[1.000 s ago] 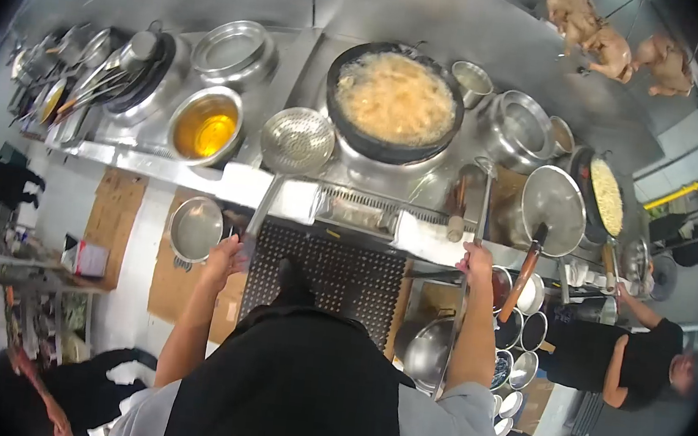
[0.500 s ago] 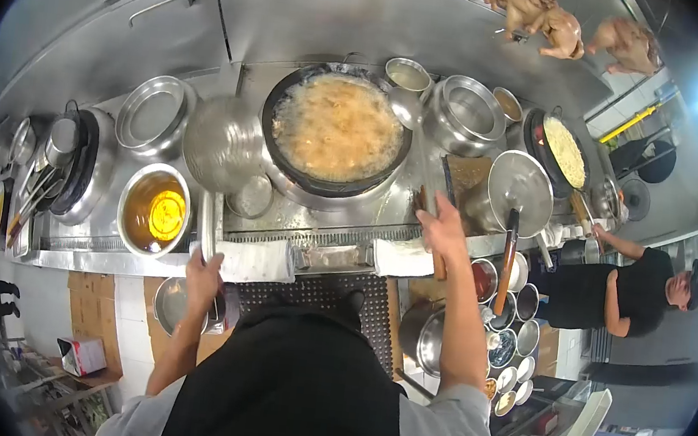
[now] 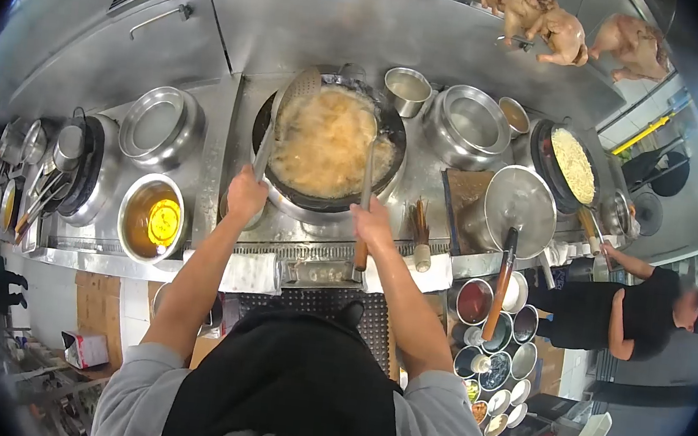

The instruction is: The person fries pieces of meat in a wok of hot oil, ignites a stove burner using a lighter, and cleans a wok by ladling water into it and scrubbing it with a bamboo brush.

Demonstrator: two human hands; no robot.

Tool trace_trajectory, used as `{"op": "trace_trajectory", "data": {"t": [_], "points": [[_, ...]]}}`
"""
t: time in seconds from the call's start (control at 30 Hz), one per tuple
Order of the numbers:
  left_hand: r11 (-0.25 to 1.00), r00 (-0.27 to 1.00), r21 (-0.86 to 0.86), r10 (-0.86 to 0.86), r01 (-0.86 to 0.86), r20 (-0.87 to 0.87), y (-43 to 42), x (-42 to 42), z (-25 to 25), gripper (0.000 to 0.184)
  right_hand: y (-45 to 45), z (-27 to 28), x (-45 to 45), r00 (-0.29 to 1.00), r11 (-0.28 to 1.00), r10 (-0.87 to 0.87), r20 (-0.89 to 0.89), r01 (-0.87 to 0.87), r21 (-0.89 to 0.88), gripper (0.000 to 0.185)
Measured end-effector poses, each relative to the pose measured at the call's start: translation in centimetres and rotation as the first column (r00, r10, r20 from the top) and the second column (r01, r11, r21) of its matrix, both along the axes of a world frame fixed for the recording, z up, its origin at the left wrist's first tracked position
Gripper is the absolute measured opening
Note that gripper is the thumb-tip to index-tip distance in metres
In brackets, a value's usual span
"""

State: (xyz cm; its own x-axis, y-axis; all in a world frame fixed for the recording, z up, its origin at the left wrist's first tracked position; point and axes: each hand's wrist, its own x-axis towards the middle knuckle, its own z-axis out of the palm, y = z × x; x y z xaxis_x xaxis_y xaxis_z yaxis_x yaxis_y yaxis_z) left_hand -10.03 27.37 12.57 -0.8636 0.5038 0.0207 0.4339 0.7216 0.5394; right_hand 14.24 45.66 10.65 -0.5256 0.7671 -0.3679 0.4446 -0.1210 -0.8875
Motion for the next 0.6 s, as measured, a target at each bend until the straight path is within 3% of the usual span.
{"op": "trace_trajectory", "data": {"t": [0.07, 0.13, 0.2, 0.23, 0.3, 0.4, 0.47, 0.5, 0.53, 0.57, 0.6], "points": [[1.000, 0.998, 0.006, -0.018, 0.018, 0.063, 0.9, 0.6, -1.1, 0.039, -0.2, 0.5, 0.0, 0.979, 0.971, 0.015, -0.202, -0.062, -0.231, 0.015], [0.999, 0.995, 0.042, -0.003, -0.001, 0.101, 1.4, 1.2, -1.6, 0.040, 0.3, 1.0, -0.1, 0.963, 0.936, 0.007, -0.269, -0.101, -0.338, 0.012], [0.996, 0.991, 0.080, 0.019, -0.030, 0.134, 1.8, 1.0, -2.6, 0.041, 0.8, 2.2, 0.1, 0.921, 0.778, -0.086, -0.379, -0.176, -0.603, 0.017], [0.993, 0.972, 0.112, 0.011, -0.039, 0.235, 2.1, 0.8, -3.6, 0.042, 1.1, 2.3, 0.1, 0.923, 0.771, -0.072, -0.377, -0.188, -0.608, 0.017], [0.988, 0.942, 0.144, 0.011, -0.063, 0.337, 1.8, 1.0, -4.2, 0.043, 2.0, 2.9, 0.5, 0.903, 0.617, -0.138, -0.406, -0.242, -0.749, 0.019], [0.974, 0.914, 0.203, 0.006, -0.097, 0.406, 0.8, 2.0, -1.9, 0.042, 2.3, 4.6, 1.4, 0.880, 0.605, -0.077, -0.468, -0.332, -0.724, 0.019], [0.991, 0.979, 0.131, -0.012, -0.015, 0.206, -0.9, 2.8, 1.5, 0.044, 2.3, 5.4, 2.6, 0.893, 0.672, 0.012, -0.450, -0.341, -0.657, 0.017], [0.991, 0.977, 0.131, -0.008, -0.020, 0.212, -1.7, 2.8, 2.8, 0.044, 2.2, 6.2, 3.0, 0.904, 0.755, 0.122, -0.409, -0.352, -0.553, 0.021], [0.993, 0.990, 0.119, -0.021, 0.004, 0.141, -2.6, 2.8, 3.9, 0.047, 2.2, 6.8, 3.5, 0.911, 0.821, 0.222, -0.348, -0.368, -0.438, 0.026], [0.994, 0.997, 0.106, -0.038, 0.030, 0.071, -3.2, 2.7, 4.6, 0.050, 2.2, 7.1, 4.0, 0.904, 0.853, 0.286, -0.317, -0.391, -0.346, 0.054], [0.994, 0.995, 0.105, -0.043, 0.034, 0.086, -3.8, 2.4, 4.8, 0.050, 2.2, 7.1, 4.5, 0.910, 0.854, 0.281, -0.304, -0.382, -0.353, 0.054]]}}
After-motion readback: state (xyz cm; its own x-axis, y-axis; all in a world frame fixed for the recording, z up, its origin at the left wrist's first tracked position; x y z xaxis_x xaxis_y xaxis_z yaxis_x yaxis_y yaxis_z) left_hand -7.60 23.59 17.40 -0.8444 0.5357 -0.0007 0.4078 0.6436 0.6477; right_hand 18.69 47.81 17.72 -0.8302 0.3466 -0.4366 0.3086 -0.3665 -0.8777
